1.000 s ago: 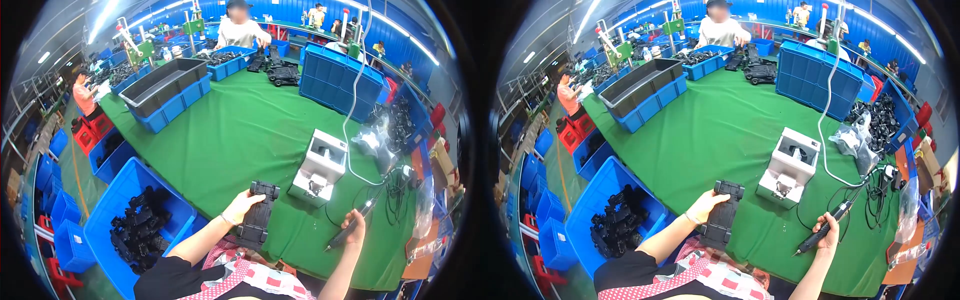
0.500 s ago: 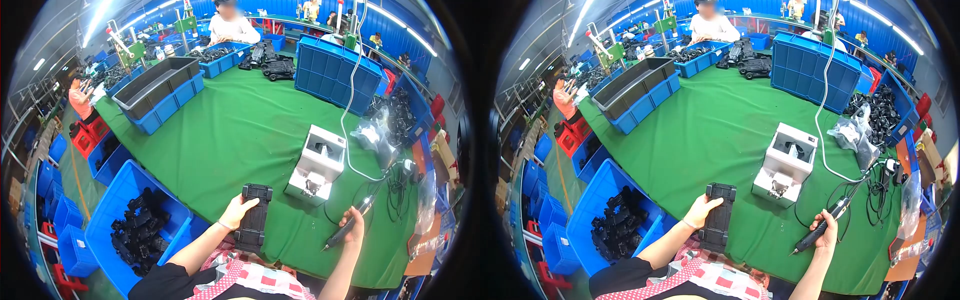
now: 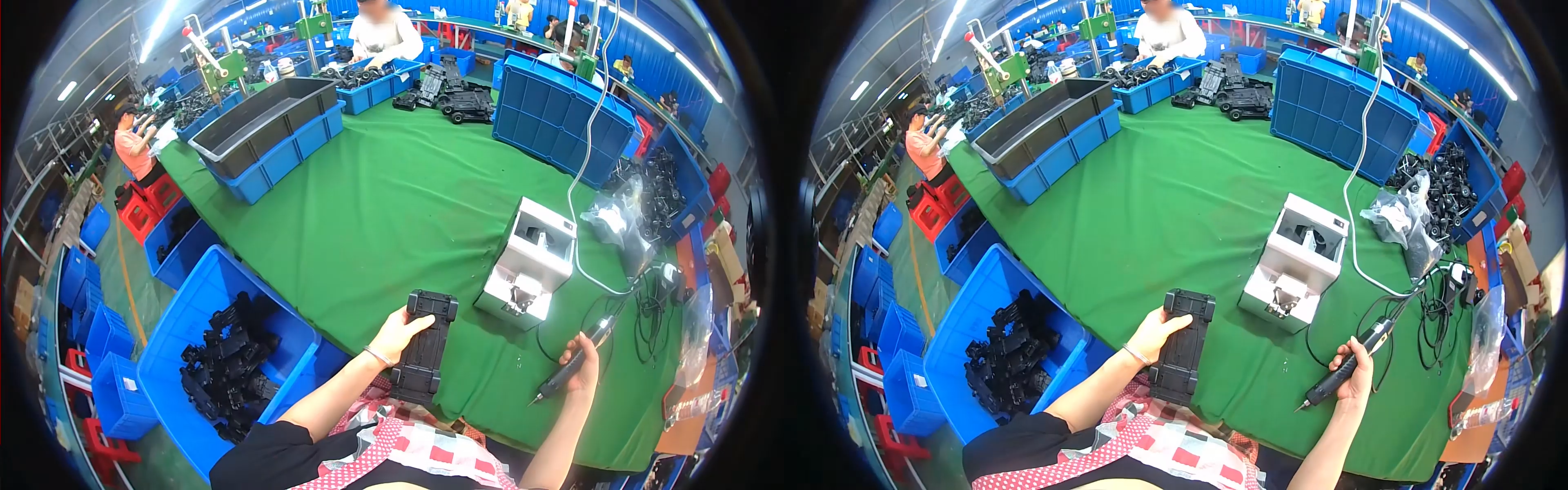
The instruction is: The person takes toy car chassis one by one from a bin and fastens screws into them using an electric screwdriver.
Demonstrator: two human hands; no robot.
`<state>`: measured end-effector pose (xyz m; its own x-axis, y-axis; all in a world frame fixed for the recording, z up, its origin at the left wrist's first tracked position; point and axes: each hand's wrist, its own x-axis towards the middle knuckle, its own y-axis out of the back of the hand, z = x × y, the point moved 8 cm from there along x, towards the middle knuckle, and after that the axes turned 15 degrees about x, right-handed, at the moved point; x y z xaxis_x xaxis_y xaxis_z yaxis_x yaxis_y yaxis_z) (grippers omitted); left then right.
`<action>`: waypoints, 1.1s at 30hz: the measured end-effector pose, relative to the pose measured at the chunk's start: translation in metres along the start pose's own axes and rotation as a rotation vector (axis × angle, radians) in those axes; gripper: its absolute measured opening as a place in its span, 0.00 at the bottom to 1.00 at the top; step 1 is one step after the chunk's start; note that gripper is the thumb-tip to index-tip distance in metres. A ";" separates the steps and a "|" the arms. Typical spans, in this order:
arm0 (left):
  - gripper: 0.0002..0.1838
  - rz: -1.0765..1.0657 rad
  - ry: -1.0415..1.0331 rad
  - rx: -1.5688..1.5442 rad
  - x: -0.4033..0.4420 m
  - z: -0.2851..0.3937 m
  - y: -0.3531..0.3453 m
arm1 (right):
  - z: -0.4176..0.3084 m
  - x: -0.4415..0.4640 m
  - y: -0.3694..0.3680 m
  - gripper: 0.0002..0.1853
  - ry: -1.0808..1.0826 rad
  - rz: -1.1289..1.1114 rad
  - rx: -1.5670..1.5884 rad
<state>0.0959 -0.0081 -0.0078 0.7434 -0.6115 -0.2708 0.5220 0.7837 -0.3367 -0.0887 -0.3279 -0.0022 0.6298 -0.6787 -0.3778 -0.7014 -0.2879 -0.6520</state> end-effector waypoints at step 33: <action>0.19 -0.007 -0.018 0.037 0.003 -0.004 0.003 | 0.001 0.005 0.006 0.10 0.004 -0.006 -0.056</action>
<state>0.0979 -0.0076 -0.0131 0.7468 -0.6153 -0.2523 0.5421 0.7830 -0.3050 -0.0893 -0.3321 -0.0088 0.6326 -0.6795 -0.3716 -0.7156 -0.3293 -0.6160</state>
